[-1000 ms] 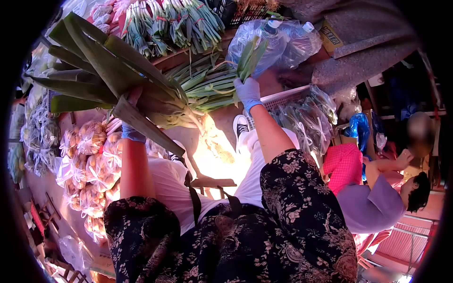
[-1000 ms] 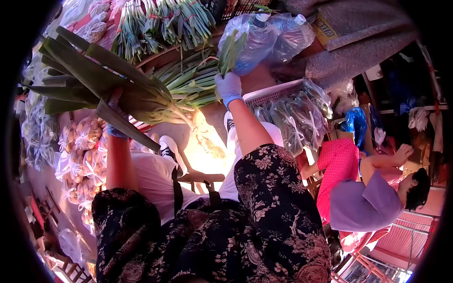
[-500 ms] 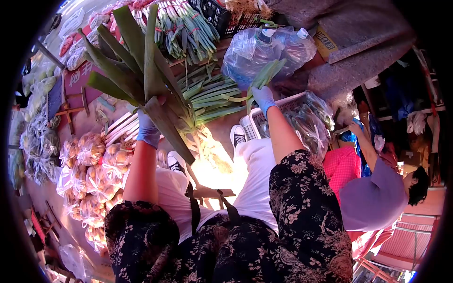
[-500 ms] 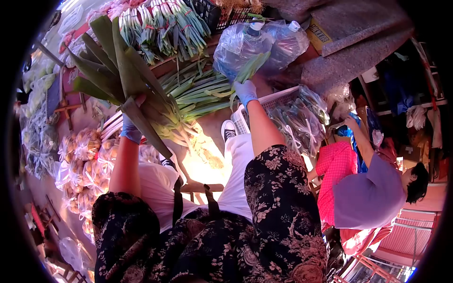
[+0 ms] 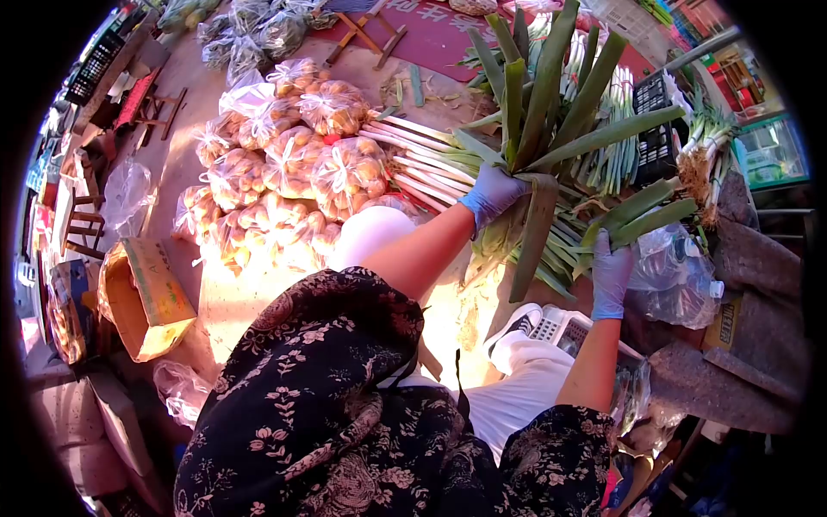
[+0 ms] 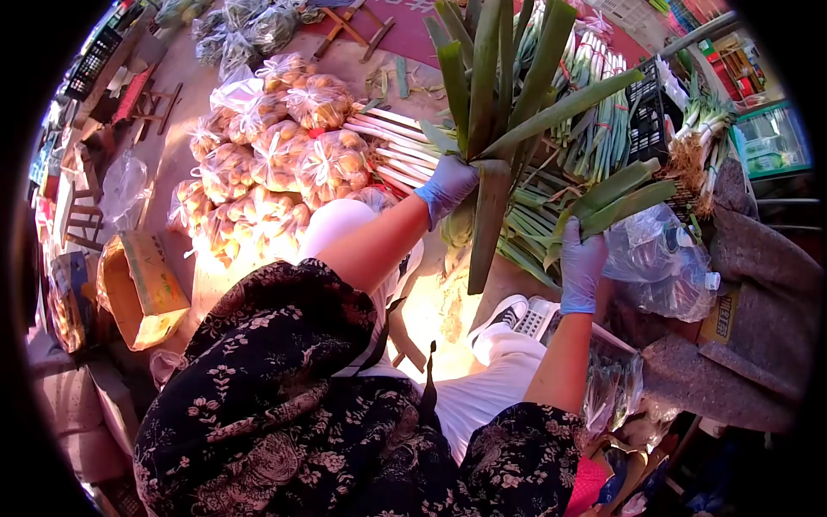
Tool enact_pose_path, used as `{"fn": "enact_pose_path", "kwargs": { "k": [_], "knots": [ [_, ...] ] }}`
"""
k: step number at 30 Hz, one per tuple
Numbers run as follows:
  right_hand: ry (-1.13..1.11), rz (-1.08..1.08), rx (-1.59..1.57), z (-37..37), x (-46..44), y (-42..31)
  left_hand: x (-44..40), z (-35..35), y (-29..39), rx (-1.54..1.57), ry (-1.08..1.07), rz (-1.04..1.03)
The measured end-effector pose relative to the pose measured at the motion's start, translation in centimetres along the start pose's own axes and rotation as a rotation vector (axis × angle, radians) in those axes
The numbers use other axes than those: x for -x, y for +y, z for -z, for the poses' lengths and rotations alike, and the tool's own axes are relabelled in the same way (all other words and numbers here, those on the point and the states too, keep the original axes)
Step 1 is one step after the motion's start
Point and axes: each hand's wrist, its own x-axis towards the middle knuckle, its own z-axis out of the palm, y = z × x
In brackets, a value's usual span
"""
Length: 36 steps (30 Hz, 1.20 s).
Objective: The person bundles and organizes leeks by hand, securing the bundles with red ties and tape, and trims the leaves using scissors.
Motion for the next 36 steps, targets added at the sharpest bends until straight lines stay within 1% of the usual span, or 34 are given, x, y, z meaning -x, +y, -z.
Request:
{"fn": "enact_pose_path", "kwargs": {
  "k": [2,5,7,9,11,13,15,17,19,20,21,22,23,24,25,27,29,30,31,32,33,34,36],
  "knots": [
    [0.004,0.074,0.064,0.1,-0.3,-5.3,1.7,1.1,1.3,0.043,0.061,-0.012],
    [-0.064,0.141,0.133,-1.0,-1.6,-10.8,4.7,3.0,3.6,0.145,0.182,0.031],
    [-0.184,0.222,0.220,-2.3,-2.5,-12.9,6.0,4.6,3.3,0.171,0.293,0.061],
    [-0.235,0.167,0.487,-4.6,-3.7,-12.7,5.9,7.4,1.1,0.016,0.404,-0.140],
    [-0.292,0.125,0.575,-7.6,-4.2,-13.6,3.7,12.4,-3.8,0.175,0.442,-0.208],
    [-0.370,0.159,0.564,-10.8,-5.5,-14.7,3.1,16.2,-5.4,-0.029,0.566,-0.274],
    [-0.413,0.138,0.553,-14.7,-8.2,-16.7,2.7,18.2,-6.2,0.141,0.612,-0.154],
    [-0.340,0.174,0.466,-18.3,-11.6,-19.6,3.1,17.1,-4.1,0.268,0.571,-0.208],
    [-0.297,0.188,0.175,-21.3,-15.2,-22.7,2.9,16.5,-3.4,0.290,0.592,-0.150],
    [-0.312,0.138,0.036,-21.9,-15.8,-24.4,2.8,16.7,-3.2,0.220,0.585,-0.162],
    [-0.198,0.245,-0.033,-23.3,-16.5,-24.5,2.3,16.9,-3.3,0.156,0.559,-0.165],
    [-0.223,0.268,-0.069,-23.1,-16.3,-24.6,1.9,16.6,-3.6,0.100,0.522,-0.162],
    [-0.247,0.287,-0.100,-22.4,-15.4,-24.1,1.6,16.4,-3.8,0.186,0.452,-0.209],
    [-0.176,0.354,-0.118,-22.5,-14.5,-21.8,1.7,15.6,-2.5,0.178,0.411,-0.143],
    [-0.107,0.436,-0.132,-22.6,-13.6,-18.9,1.3,14.6,-1.9,0.293,0.411,-0.115],
    [-0.197,0.307,-0.231,-20.1,-10.1,-13.4,1.0,13.6,-0.9,0.208,0.423,-0.093],
    [-0.276,0.127,-0.293,-18.9,-6.7,-5.4,0.4,12.6,-1.4,0.182,0.298,-0.096],
    [-0.378,0.011,-0.240,-16.8,-4.6,-3.0,0.4,12.9,-1.4,0.152,0.260,-0.095],
    [-0.448,0.013,-0.259,-15.7,-2.9,0.3,0.5,12.1,-1.0,0.052,0.188,-0.177],
    [-0.542,-0.040,-0.195,-13.5,-1.0,0.5,1.3,11.0,0.0,0.032,0.234,-0.095],
    [-0.621,-0.091,-0.124,-11.4,0.6,0.0,1.5,10.8,0.2,-0.195,0.159,-0.201],
    [-0.632,-0.043,-0.084,-10.6,1.7,-0.2,1.6,9.8,0.3,-0.019,0.129,-0.059],
    [-0.637,0.056,0.008,-8.9,4.3,-0.4,1.9,8.7,0.6,-0.216,0.002,-0.063]
  ]
}}
